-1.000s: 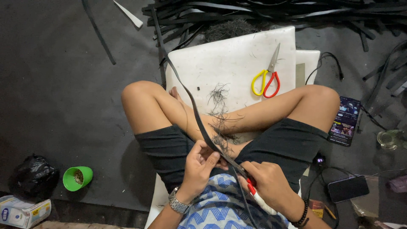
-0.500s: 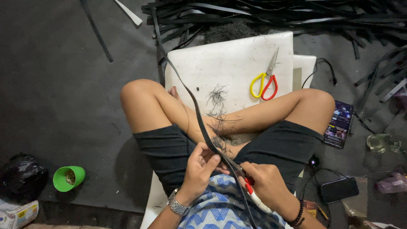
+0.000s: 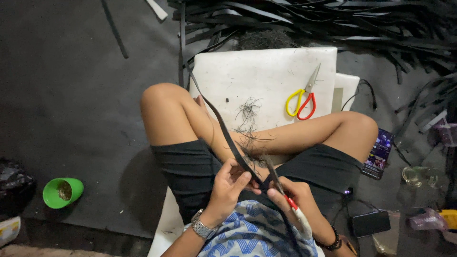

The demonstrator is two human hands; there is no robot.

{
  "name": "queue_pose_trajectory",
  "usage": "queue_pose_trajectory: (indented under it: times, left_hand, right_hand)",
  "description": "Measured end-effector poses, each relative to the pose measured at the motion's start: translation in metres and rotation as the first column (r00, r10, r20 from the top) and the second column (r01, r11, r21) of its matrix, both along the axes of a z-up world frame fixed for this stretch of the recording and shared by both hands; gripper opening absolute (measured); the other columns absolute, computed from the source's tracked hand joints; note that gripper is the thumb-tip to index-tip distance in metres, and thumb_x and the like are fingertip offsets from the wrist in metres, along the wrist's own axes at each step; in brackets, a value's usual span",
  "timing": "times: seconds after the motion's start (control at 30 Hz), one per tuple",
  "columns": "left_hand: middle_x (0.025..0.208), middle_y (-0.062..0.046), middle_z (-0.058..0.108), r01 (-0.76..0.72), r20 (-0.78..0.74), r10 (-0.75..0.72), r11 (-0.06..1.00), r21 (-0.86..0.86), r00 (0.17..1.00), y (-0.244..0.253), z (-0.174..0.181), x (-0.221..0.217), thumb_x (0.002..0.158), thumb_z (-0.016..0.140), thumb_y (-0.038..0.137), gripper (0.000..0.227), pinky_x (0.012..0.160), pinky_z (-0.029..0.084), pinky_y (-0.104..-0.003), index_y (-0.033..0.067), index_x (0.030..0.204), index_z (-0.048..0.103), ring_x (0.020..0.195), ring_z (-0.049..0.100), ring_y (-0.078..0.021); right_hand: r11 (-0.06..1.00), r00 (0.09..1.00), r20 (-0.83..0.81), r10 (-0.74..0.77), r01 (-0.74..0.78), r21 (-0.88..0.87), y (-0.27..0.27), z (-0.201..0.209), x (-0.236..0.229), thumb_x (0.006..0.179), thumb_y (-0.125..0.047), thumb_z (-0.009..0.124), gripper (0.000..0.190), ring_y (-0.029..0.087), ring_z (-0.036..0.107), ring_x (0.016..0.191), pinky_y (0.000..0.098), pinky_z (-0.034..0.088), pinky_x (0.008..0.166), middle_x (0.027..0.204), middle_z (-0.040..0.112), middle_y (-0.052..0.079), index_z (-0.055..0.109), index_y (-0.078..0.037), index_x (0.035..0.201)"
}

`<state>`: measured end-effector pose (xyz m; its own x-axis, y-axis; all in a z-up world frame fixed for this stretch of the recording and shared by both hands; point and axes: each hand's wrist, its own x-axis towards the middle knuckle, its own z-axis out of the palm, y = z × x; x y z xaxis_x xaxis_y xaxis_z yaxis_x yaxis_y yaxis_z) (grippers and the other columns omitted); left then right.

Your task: The person trims the edges of a long black leather strap with scissors to remove frayed material.

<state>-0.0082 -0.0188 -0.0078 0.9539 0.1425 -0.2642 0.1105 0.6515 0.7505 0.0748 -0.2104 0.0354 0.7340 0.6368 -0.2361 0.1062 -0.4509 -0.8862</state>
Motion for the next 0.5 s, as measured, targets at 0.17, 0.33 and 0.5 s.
queue_pose_trajectory:
  times: [0.17, 0.33, 0.5]
  left_hand:
    - [0.096, -0.016, 0.066, -0.058, -0.009, 0.057, 0.998, -0.019, 0.998, 0.019, -0.006, 0.009, 0.098, 0.056, 0.006, 0.023, 0.072, 0.062, -0.035, -0.0034, 0.119, 0.055, 0.079, 0.066, -0.022]
    - [0.09, -0.013, 0.064, -0.056, -0.029, 0.059, 0.993, 0.102, 0.998, 0.037, 0.001, 0.018, 0.098, 0.061, 0.003, 0.016, 0.067, 0.061, -0.029, -0.0054, 0.111, 0.058, 0.071, 0.065, -0.0173]
    - [0.092, -0.014, 0.063, -0.057, 0.024, 0.054, 0.993, 0.105, 0.998, 0.035, 0.0, 0.018, 0.099, 0.058, 0.001, 0.021, 0.068, 0.062, -0.032, -0.0047, 0.118, 0.052, 0.074, 0.066, -0.019]
  right_hand:
    - [0.991, 0.988, 0.091, 0.126, -0.129, 0.025, 0.001, 0.0, 0.007, 0.071, -0.006, 0.072, 0.006, 0.014, 0.046, 0.044, 0.0247, 0.041, 0.044, 0.056, 0.065, 0.002, 0.072, -0.007, 0.078]
    - [0.996, 0.996, 0.012, 0.091, -0.091, -0.022, -0.004, -0.012, 0.004, 0.079, -0.016, 0.075, 0.01, 0.014, 0.048, 0.042, 0.0259, 0.044, 0.044, 0.052, 0.063, 0.001, 0.075, -0.007, 0.076]
    - [0.987, 0.983, 0.169, 0.074, -0.048, -0.155, -0.004, -0.007, 0.014, 0.079, -0.02, 0.079, 0.012, 0.013, 0.047, 0.04, 0.0266, 0.04, 0.041, 0.053, 0.066, 0.001, 0.075, -0.009, 0.082]
